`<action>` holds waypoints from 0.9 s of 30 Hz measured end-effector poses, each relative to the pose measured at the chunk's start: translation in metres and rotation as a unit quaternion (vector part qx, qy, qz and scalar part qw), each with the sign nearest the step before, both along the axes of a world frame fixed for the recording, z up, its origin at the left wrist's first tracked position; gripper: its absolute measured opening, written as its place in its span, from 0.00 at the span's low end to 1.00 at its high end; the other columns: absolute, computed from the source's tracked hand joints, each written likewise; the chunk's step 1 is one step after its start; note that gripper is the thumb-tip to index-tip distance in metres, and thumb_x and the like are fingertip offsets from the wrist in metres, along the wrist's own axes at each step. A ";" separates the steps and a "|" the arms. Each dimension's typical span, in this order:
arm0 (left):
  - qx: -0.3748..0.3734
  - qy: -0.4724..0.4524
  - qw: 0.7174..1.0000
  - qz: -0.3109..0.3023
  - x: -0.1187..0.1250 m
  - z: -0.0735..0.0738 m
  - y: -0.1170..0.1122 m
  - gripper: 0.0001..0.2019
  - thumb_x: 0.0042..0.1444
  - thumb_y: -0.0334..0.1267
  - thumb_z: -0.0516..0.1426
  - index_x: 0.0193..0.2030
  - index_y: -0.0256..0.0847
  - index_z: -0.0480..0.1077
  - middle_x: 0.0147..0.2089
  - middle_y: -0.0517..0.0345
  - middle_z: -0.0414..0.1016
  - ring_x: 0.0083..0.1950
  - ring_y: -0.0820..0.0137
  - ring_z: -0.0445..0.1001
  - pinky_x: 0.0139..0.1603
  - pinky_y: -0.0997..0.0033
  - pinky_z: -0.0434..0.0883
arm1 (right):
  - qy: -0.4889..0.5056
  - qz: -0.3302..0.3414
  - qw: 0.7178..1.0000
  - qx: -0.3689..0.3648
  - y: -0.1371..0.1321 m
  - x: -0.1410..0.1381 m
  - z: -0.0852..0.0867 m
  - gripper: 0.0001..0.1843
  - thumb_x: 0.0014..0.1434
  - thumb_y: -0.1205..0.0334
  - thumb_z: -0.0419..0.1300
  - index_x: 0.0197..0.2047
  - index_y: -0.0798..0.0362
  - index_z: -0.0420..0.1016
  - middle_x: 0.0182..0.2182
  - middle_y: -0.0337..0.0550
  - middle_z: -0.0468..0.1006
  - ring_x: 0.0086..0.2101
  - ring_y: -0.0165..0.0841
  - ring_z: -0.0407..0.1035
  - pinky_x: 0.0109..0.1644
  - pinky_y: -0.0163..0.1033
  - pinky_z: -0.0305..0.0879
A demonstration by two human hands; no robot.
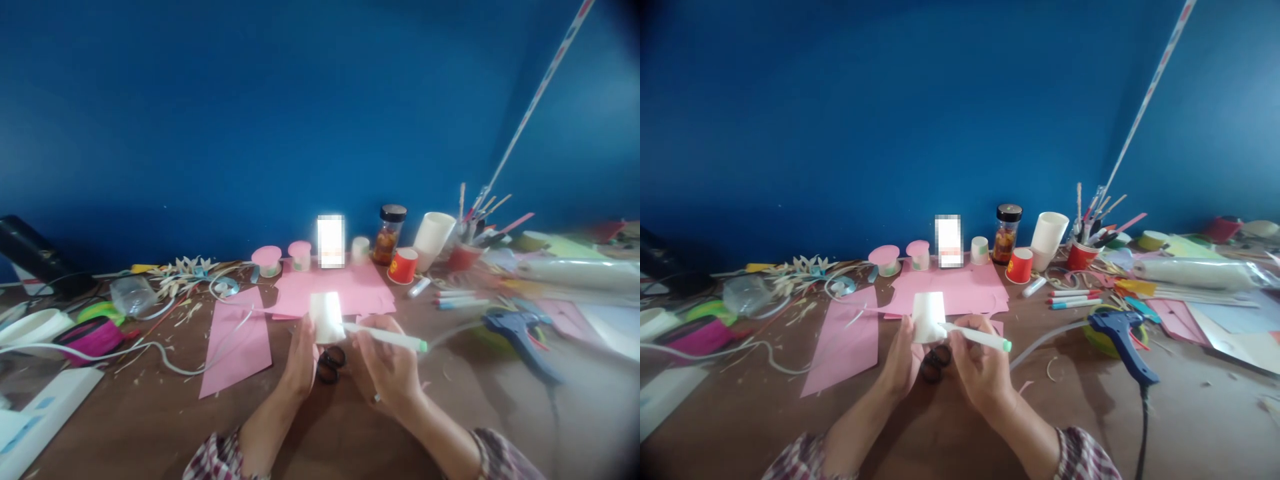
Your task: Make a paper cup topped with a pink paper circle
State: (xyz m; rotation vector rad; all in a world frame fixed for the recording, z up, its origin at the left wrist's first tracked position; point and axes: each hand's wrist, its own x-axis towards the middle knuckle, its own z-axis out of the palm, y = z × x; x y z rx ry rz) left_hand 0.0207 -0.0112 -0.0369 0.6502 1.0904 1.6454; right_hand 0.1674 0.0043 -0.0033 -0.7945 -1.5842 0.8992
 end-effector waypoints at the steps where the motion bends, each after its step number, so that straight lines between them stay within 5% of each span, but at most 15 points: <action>1: 0.005 -0.002 1.000 -0.007 0.000 0.000 -0.001 0.26 0.56 0.59 0.54 0.49 0.38 0.71 0.45 0.47 0.77 0.42 0.62 0.75 0.43 0.65 0.70 | 0.001 0.006 1.000 0.002 0.000 0.000 -0.001 0.04 0.64 0.61 0.57 0.41 0.52 0.70 0.28 0.39 0.75 0.28 0.31 0.72 0.32 0.34 0.69; 13: 0.028 -0.035 0.999 -0.026 0.003 0.005 -0.002 0.24 0.57 0.58 0.55 0.44 0.37 0.71 0.38 0.52 0.75 0.41 0.62 0.74 0.44 0.62 0.70 | 0.015 -0.011 1.000 -0.005 0.003 -0.001 -0.005 0.02 0.63 0.63 0.58 0.39 0.51 0.68 0.27 0.37 0.75 0.26 0.30 0.71 0.30 0.33 0.68; 27: 0.034 -0.027 0.999 -0.017 0.002 0.000 -0.002 0.22 0.59 0.55 0.54 0.45 0.36 0.73 0.29 0.59 0.68 0.27 0.73 0.63 0.29 0.72 0.63 | 0.021 -0.002 1.000 -0.007 0.002 -0.002 -0.001 0.01 0.64 0.63 0.57 0.38 0.50 0.68 0.25 0.36 0.74 0.24 0.29 0.70 0.28 0.31 0.67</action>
